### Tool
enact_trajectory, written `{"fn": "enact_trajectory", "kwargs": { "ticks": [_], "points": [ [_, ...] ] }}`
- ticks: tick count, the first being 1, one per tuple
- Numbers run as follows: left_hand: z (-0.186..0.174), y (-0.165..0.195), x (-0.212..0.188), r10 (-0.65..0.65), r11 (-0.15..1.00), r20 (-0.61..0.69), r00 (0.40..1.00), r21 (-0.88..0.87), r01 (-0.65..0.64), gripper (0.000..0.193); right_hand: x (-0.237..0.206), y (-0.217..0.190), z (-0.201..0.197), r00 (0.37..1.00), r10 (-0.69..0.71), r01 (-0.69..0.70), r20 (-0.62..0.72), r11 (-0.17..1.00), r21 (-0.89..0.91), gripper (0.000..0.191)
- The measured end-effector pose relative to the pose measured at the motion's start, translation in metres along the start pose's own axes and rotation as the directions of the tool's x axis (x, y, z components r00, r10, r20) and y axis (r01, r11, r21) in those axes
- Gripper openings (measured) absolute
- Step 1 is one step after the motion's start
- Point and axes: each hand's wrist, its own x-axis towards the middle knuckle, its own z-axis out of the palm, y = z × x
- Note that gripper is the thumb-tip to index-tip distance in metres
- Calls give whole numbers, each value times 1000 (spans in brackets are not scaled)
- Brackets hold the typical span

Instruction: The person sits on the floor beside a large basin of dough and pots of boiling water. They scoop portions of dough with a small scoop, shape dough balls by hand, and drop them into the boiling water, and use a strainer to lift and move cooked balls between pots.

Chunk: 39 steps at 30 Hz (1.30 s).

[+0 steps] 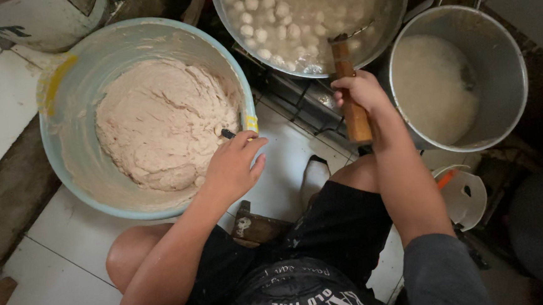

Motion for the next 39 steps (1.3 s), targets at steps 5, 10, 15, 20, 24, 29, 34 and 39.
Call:
{"fn": "enact_trajectory", "kwargs": {
  "ticks": [5,10,15,20,24,29,34,39],
  "points": [
    [3,1,0,-2,1000,1,1000,7,2,31,-8,-4,3,986,-103,69,-129,967,-245,15],
    [2,1,-2,-22,1000,-26,999,14,22,31,-4,-3,16,984,-145,115,-103,959,-259,15],
    [-1,-2,-2,-1,1000,-24,1000,29,2,29,-6,-1,8,993,-115,116,26,992,-57,18],
    [-1,-6,3,20,1000,-36,999,-9,-20,26,-23,5,-7,977,-203,208,67,974,-86,17],
    [2,-9,5,14,1000,-38,999,0,-14,26,-41,13,-13,964,-258,259,72,966,-13,21],
    [10,-10,5,44,999,-80,996,15,-42,27,-62,27,-24,954,-299,300,33,954,-13,33],
    [16,-12,9,4,1000,11,1000,27,-5,28,-87,37,-28,944,-325,324,57,946,23,34],
    [20,-13,14,18,998,24,1000,52,-19,30,-120,32,-24,937,-346,345,46,938,25,46]
  ]
}}
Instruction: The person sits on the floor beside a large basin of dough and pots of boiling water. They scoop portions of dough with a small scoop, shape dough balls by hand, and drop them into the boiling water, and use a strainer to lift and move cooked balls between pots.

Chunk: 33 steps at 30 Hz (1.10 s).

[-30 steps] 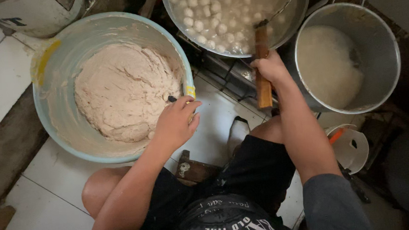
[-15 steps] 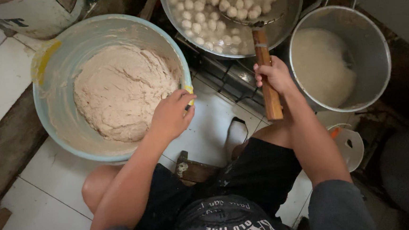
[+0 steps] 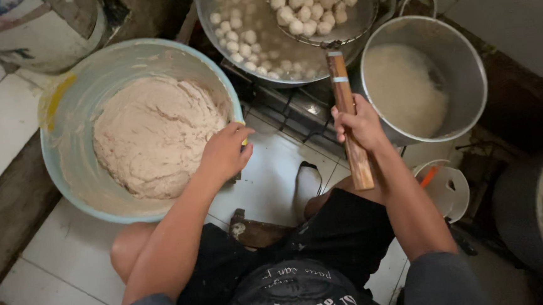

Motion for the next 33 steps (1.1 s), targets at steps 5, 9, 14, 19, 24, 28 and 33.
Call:
{"fn": "enact_trajectory", "kwargs": {
  "ticks": [5,9,14,19,24,28,33],
  "points": [
    [4,2,-3,31,1000,-21,999,4,-31,30,-36,-14,0,999,-35,36,-10,994,100,50],
    [8,2,-5,-32,999,48,998,-9,32,30,-72,-18,-5,996,-72,78,-53,989,122,49],
    [15,7,-8,-60,998,54,997,-1,60,29,-132,-22,-24,982,-115,134,-151,983,129,53],
    [20,10,-16,28,1000,55,998,3,-28,28,-200,-20,-60,932,-168,212,-321,971,107,41],
    [29,14,-20,18,998,129,991,51,-25,31,-261,-10,-107,818,-192,255,-543,966,44,37],
    [32,19,-26,81,994,126,989,60,-89,31,-292,8,-149,656,-205,283,-726,959,-15,30],
    [31,24,-28,77,996,96,992,32,-81,29,-313,43,-213,487,-195,384,-852,923,8,26]
  ]
}}
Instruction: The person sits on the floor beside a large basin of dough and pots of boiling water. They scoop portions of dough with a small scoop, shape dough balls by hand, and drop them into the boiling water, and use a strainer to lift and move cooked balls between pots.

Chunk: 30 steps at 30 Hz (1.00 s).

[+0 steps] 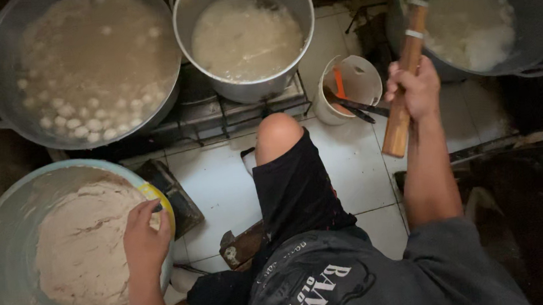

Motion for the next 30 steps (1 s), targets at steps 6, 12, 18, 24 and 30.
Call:
{"fn": "enact_trajectory", "kwargs": {
  "ticks": [6,12,18,24,30],
  "points": [
    [-9,0,0,15,1000,-54,998,-4,-15,29,43,20,-72,984,144,-119,-107,971,207,15],
    [-14,-2,5,-39,997,-87,996,-75,32,30,58,25,-82,983,109,-181,146,484,856,19],
    [-17,-4,2,-41,997,-136,990,-71,31,29,57,31,-69,934,-128,-298,333,235,925,12],
    [-29,-4,1,-91,993,-123,988,-85,81,27,70,41,-59,967,-125,-93,223,641,762,18],
    [-36,-5,5,-46,995,-178,983,-97,29,27,85,54,12,963,-170,112,208,959,261,34]
  ]
}}
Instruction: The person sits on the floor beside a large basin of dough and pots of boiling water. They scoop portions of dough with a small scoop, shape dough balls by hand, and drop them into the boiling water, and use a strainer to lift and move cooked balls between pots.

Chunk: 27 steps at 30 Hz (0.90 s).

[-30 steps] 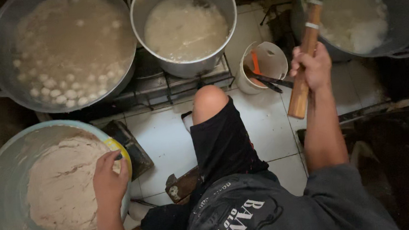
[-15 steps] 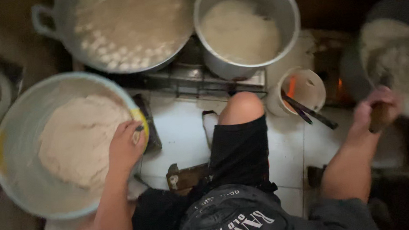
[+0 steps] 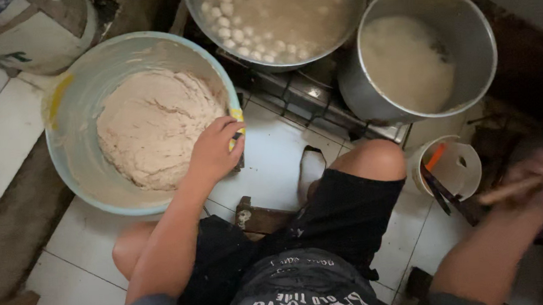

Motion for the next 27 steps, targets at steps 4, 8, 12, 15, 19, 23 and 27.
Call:
{"fn": "enact_trajectory", "kwargs": {
  "ticks": [4,8,12,15,19,23,27],
  "points": [
    [-1,0,2,24,999,-49,999,-26,-25,28,21,24,96,984,70,-57,164,995,-83,46],
    [-4,-1,5,52,998,-91,995,-36,-56,26,29,54,216,901,396,-306,178,870,-387,32],
    [-10,-2,6,9,998,-83,996,-66,-15,25,39,97,319,903,383,-140,195,691,-709,53],
    [-15,-4,6,15,999,-103,995,-49,-21,28,45,129,363,908,293,183,298,363,-914,51],
    [-20,-5,5,11,999,-129,992,-29,-14,28,44,160,391,896,271,333,352,115,-936,60],
    [-24,-3,3,42,999,-163,986,28,-37,27,32,176,408,873,386,300,297,55,-952,62],
    [-27,-1,3,10,1000,-95,995,5,-10,26,23,184,418,793,580,158,187,100,-982,52]
  ]
}}
